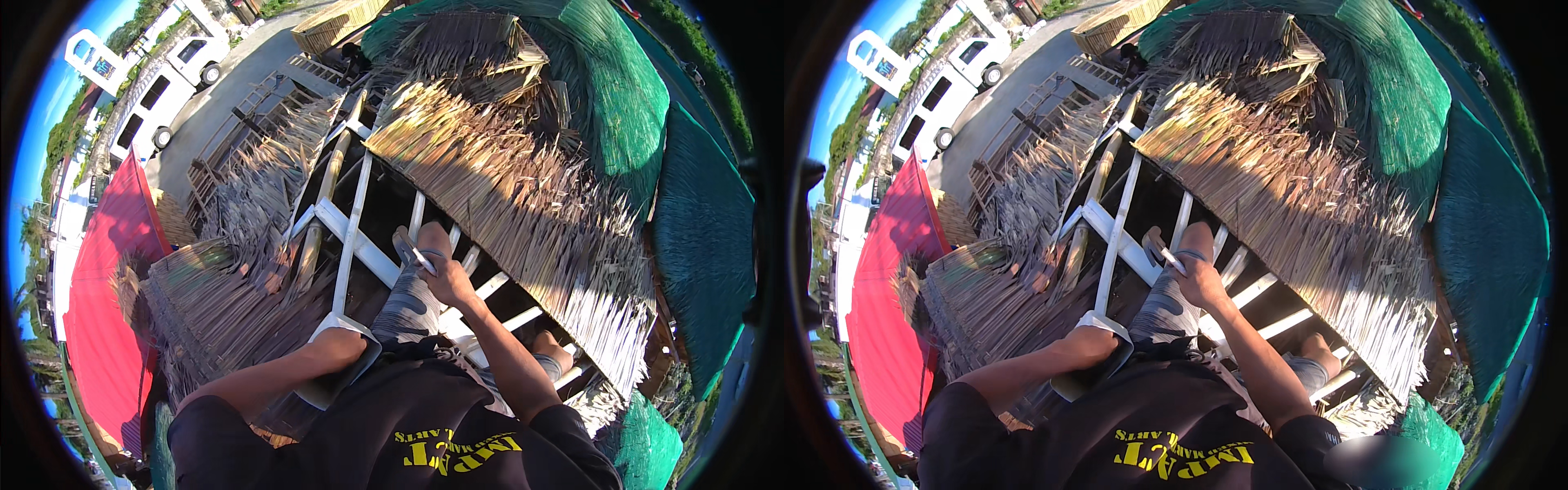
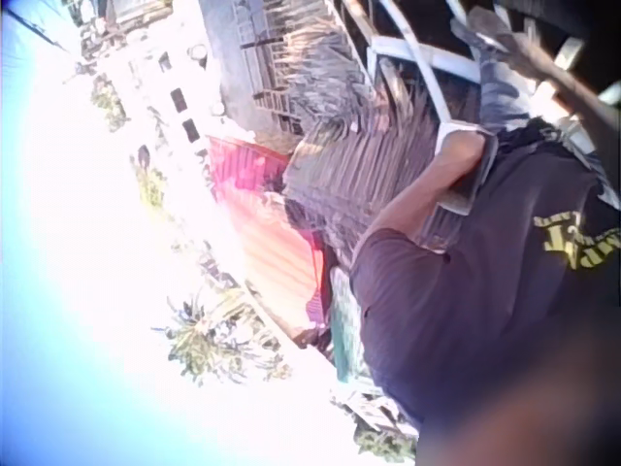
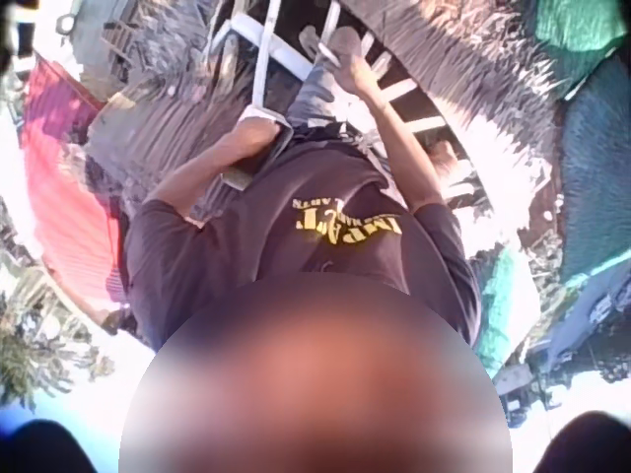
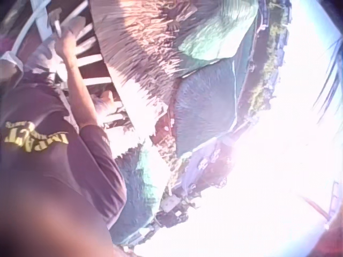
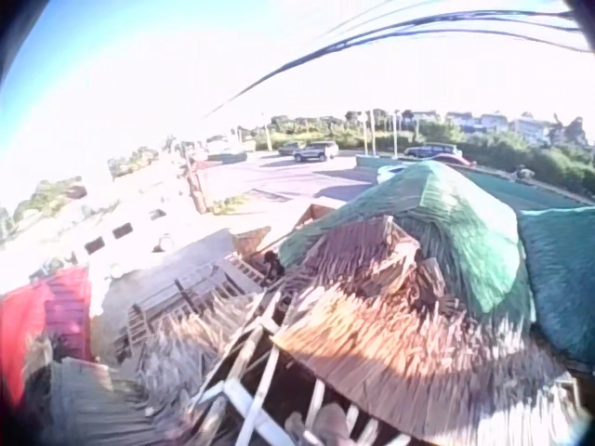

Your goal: The person installs thatch panels onto a white metal roof frame. They position each panel, then use a hammer to drive nails through the thatch into the frame, repeating this process across multiple sections.

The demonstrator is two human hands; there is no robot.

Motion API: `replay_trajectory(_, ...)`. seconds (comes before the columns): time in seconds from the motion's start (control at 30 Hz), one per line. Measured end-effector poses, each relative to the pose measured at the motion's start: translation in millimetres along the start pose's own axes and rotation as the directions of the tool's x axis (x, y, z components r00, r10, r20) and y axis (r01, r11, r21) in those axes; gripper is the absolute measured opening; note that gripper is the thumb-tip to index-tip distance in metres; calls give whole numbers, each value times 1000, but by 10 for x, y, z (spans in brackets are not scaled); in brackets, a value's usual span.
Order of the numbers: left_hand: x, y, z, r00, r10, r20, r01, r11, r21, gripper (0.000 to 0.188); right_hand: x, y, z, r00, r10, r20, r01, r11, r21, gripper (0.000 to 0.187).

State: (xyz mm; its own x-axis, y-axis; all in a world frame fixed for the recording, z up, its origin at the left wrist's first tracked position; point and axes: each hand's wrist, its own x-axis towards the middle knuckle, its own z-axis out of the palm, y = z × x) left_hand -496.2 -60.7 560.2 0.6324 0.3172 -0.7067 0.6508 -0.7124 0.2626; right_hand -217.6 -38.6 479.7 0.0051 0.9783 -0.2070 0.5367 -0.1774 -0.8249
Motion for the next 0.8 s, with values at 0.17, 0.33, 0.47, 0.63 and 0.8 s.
replay_trajectory(0.17, 145, -78, 576, 960, -226, -166, 224, 974, -30, 26, -279, -375, 202, 986, -74, 152, 74, 997, 7, 24)
replay_trajectory(0.33, 44, -141, 426, 985, 47, -168, 1, 962, 274, 23, -445, -419, 298, 986, -85, 144, 82, 996, 26, 25)
replay_trajectory(0.47, -28, -111, 152, 963, 190, -193, -182, 982, 54, 22, -435, -610, 101, 988, -47, 149, 42, 998, 39, 25)
replay_trajectory(0.63, -106, -211, -116, 966, 51, -253, -212, 720, -661, 24, -450, -925, -232, 989, -147, 32, 115, 878, 464, 35)
replay_trajectory(0.8, -35, -304, -278, 951, -125, -284, -267, 139, -954, 23, -568, -983, -56, 998, 5, -61, 15, 948, 317, 28)
